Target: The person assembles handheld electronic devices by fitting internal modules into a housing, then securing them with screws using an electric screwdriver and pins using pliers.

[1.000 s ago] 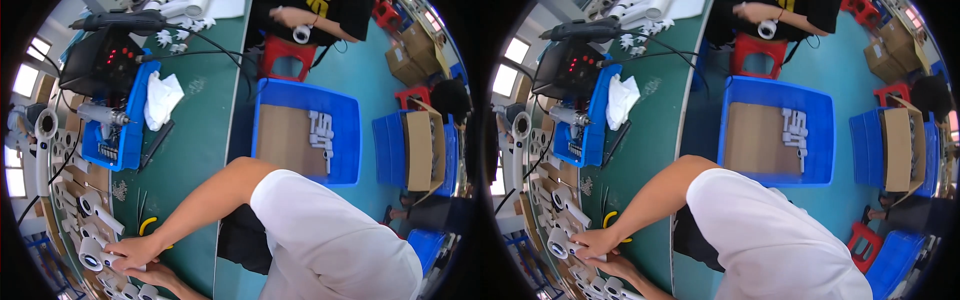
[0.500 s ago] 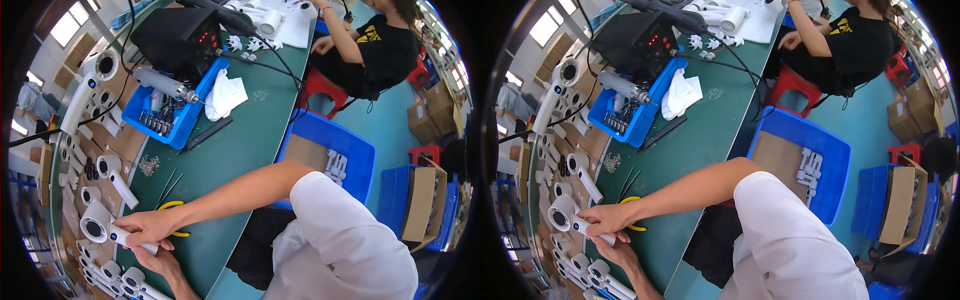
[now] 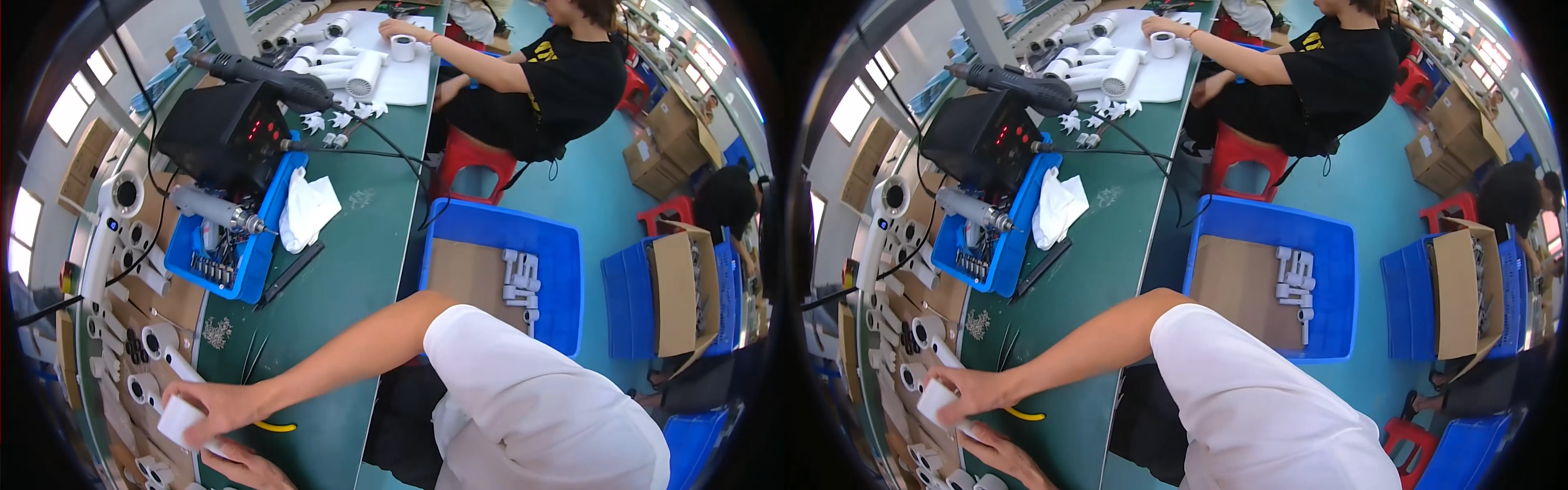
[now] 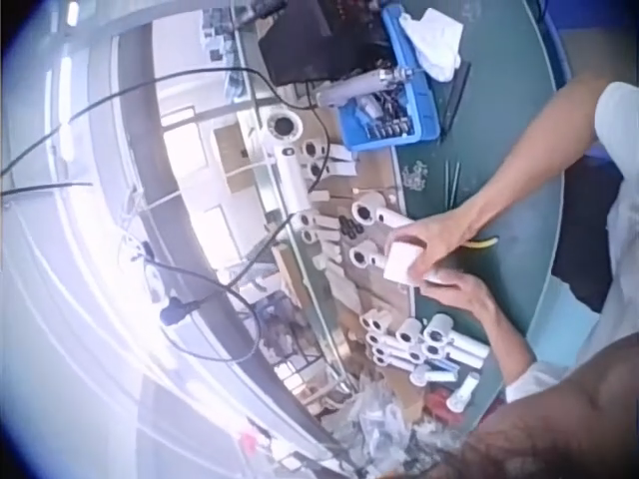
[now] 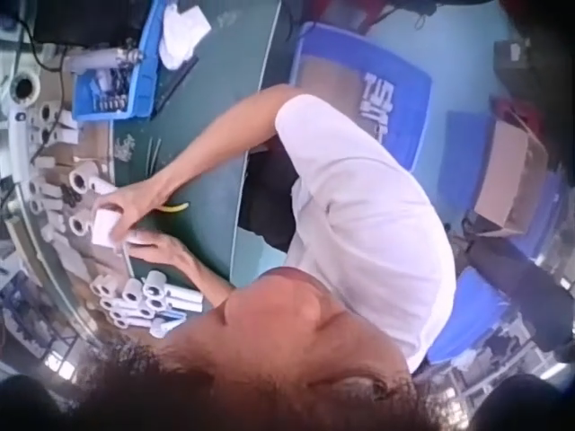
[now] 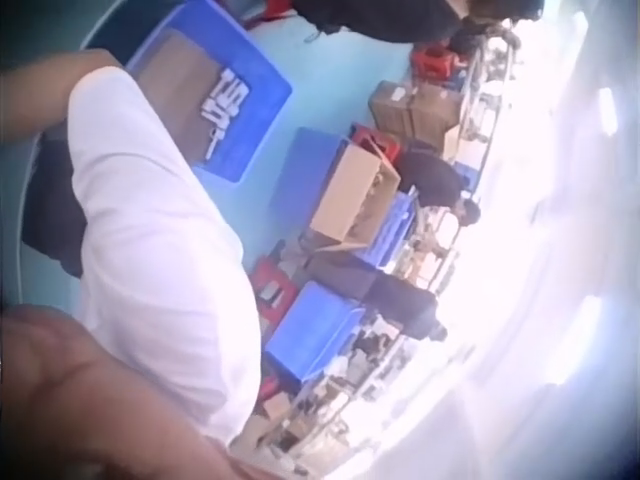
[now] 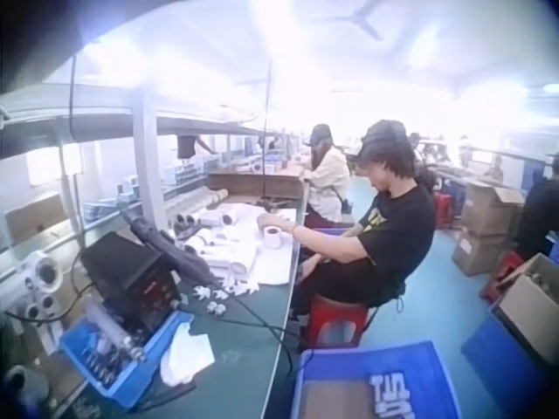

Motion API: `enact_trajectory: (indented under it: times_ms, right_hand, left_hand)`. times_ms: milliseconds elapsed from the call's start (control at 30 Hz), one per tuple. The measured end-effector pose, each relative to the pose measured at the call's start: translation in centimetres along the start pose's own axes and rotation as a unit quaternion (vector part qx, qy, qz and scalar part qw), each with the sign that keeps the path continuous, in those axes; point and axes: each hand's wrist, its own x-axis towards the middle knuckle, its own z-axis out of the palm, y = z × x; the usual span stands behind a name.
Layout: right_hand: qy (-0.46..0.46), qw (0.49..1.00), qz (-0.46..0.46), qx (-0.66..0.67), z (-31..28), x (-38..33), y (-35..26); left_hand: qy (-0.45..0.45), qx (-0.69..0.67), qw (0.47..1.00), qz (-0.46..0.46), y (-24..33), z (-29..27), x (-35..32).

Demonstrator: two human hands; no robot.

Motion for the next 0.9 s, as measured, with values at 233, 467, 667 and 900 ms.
enact_trajectory:
  times_ms: [233, 467, 667, 900]
  right_hand:
    - [-0.002, 1.000, 0.008, -0.002, -1.4, 0.1, 0.2]
    - [-0.001, 1.000, 0.007, 0.004, -1.5, 0.4, 0.5]
    - [0.039, 0.998, 0.024, -0.037, -0.3, -0.1, -0.7]
    - [0.092, 0.994, -0.029, -0.057, -3.3, 0.9, -3.4]
  left_hand:
    - [-0.052, -0.084, 0.989, -0.106, -0.7, -0.6, -0.1]
    - [-0.076, -0.183, 0.972, -0.125, 2.9, -1.0, 0.0]
    - [-0.047, -0.068, 0.991, -0.108, 2.8, -1.1, -0.1]
    - [0.006, -0.094, 0.993, -0.074, 2.8, -0.4, 1.4]
